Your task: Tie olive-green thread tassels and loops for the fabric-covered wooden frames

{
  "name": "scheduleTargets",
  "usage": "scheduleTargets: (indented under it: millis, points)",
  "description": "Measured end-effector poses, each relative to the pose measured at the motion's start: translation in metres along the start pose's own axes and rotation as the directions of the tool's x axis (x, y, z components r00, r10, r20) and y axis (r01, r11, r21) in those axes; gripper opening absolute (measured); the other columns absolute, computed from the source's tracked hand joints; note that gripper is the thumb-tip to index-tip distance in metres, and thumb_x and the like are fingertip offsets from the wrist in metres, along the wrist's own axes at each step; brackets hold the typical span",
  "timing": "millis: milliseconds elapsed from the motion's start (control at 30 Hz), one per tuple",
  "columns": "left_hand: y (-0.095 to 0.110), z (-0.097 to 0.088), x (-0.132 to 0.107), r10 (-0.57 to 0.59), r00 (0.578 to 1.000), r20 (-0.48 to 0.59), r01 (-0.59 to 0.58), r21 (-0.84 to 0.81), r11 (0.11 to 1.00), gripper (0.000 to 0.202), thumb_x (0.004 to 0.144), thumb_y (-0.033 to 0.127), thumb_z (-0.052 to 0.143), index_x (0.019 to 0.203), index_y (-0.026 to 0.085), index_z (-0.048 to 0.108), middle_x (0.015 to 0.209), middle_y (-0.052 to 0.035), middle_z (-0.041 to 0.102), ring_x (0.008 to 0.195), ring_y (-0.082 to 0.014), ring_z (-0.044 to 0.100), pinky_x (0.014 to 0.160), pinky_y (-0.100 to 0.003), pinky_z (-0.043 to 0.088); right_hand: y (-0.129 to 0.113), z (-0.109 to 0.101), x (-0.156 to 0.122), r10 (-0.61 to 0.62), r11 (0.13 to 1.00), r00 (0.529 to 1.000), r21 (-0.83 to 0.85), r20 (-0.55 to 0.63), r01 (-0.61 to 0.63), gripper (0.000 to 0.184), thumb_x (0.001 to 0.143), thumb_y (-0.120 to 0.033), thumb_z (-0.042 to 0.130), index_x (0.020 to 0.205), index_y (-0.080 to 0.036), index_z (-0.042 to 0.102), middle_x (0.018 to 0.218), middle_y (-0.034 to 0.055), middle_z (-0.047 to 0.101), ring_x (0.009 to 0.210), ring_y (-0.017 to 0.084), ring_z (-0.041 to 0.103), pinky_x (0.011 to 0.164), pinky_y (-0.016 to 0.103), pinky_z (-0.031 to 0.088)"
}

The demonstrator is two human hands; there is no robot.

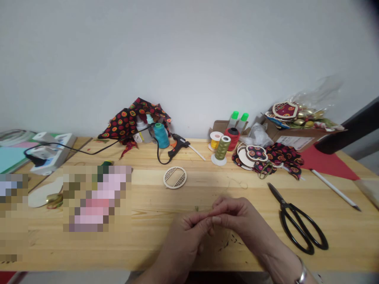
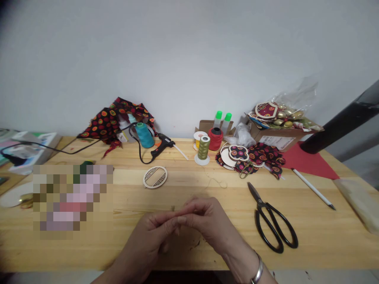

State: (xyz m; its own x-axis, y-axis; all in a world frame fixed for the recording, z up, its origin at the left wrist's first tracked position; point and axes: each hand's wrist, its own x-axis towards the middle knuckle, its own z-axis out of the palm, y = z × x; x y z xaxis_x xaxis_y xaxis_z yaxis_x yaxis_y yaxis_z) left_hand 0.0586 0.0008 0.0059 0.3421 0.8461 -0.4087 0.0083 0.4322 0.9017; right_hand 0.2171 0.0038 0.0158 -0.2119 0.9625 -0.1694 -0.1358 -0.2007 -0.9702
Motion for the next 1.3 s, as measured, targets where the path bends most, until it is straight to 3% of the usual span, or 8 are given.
scheduleTargets:
  millis: [200, 433, 733, 900, 1100, 1200, 1233, 1300]
  points:
    - [-0.001, -0.001, -0.001, 0.0, 0.995, 0.097, 0.021, -0.216, 0.976, 0.028, 0.081, 0.037, 0.062, 0.065, 0.014, 0.067, 0.059, 0.0033, 0.049, 0.046, -0.0052, 0.032, 0.046, -0.02, 0.025, 0.001, 0.001, 0.0, -0.093, 0.987, 0.983, -0.142, -0.161, 0.07, 0.01, 0.065, -0.021, 0.07, 0.057, -0.017, 0.067, 0.066, -0.0017, 0.056, 0.065, 0.013, 0.052, 0.064, 0.026, 0.039]
    - [0.002, 0.006, 0.003, 0.025, 0.992, 0.125, 0.02, -0.341, 0.94, 0.025, 0.083, 0.035, 0.061, 0.074, 0.013, 0.069, 0.062, -0.0006, 0.056, 0.052, -0.0084, 0.043, 0.05, -0.022, 0.035, -0.006, 0.002, 0.0, -0.108, 0.968, 0.972, -0.245, -0.211, 0.054, 0.015, 0.07, -0.024, 0.063, 0.058, -0.017, 0.059, 0.063, -0.0023, 0.054, 0.063, 0.013, 0.049, 0.062, 0.025, 0.038]
    - [0.0, 0.007, 0.004, -0.025, 0.995, 0.096, 0.066, -0.446, 0.892, 0.02, 0.073, 0.032, 0.073, 0.074, 0.012, 0.071, 0.056, 0.0031, 0.05, 0.047, -0.0047, 0.033, 0.045, -0.019, 0.024, -0.009, -0.004, 0.003, -0.168, 0.949, 0.96, -0.3, -0.225, 0.096, 0.016, 0.074, -0.028, 0.061, 0.062, -0.017, 0.058, 0.065, -0.0014, 0.054, 0.065, 0.014, 0.049, 0.063, 0.026, 0.038]
    - [0.001, 0.006, 0.003, -0.017, 0.993, 0.114, 0.061, -0.394, 0.917, 0.017, 0.074, 0.03, 0.072, 0.072, 0.013, 0.07, 0.056, 0.0045, 0.047, 0.048, -0.005, 0.03, 0.046, -0.02, 0.021, -0.016, -0.001, 0.006, -0.224, 0.935, 0.951, -0.323, -0.213, 0.147, 0.016, 0.074, -0.023, 0.06, 0.059, -0.018, 0.057, 0.064, -0.0018, 0.053, 0.064, 0.014, 0.049, 0.062, 0.026, 0.038]
    - [0.006, 0.003, 0.001, 0.086, 0.993, 0.081, -0.076, -0.122, 0.99, 0.023, 0.08, 0.026, 0.064, 0.059, 0.017, 0.066, 0.052, 0.0045, 0.051, 0.052, -0.009, 0.04, 0.053, -0.021, 0.031, -0.025, 0.008, 0.01, -0.28, 0.916, 0.943, -0.344, -0.18, 0.206, 0.016, 0.071, -0.019, 0.062, 0.056, -0.018, 0.058, 0.064, -0.0015, 0.054, 0.063, 0.013, 0.05, 0.061, 0.024, 0.04]
    - [0.012, -0.001, 0.001, 0.186, 0.98, 0.066, -0.184, -0.027, 0.982, 0.017, 0.08, 0.026, 0.064, 0.067, 0.02, 0.073, 0.078, -0.002, 0.067, 0.081, -0.0176, 0.057, 0.076, -0.026, 0.041, -0.024, 0.01, 0.013, -0.304, 0.914, 0.936, -0.332, -0.18, 0.234, 0.014, 0.074, -0.02, 0.063, 0.06, -0.018, 0.064, 0.068, 0.0004, 0.06, 0.067, 0.014, 0.055, 0.065, 0.025, 0.043]
    - [0.014, -0.004, 0.002, 0.225, 0.973, 0.045, -0.225, -0.007, 0.974, 0.015, 0.079, 0.026, 0.065, 0.069, 0.021, 0.075, 0.096, -0.0044, 0.068, 0.097, -0.0216, 0.056, 0.086, -0.03, 0.039, -0.023, 0.009, 0.014, -0.309, 0.919, 0.932, -0.312, -0.191, 0.24, 0.011, 0.076, -0.022, 0.062, 0.068, -0.018, 0.068, 0.073, 0.0017, 0.064, 0.071, 0.015, 0.058, 0.069, 0.026, 0.045]
    - [0.017, -0.008, 0.003, 0.302, 0.953, -0.026, -0.301, 0.05, 0.952, 0.013, 0.078, 0.026, 0.066, 0.069, 0.023, 0.076, 0.128, -0.0044, 0.057, 0.123, -0.0271, 0.042, 0.1, -0.035, 0.031, -0.017, 0.008, 0.016, -0.277, 0.949, 0.937, -0.213, -0.21, 0.233, 0.017, 0.083, -0.03, 0.059, 0.09, -0.02, 0.071, 0.087, 0.0043, 0.07, 0.083, 0.017, 0.063, 0.079, 0.03, 0.047]
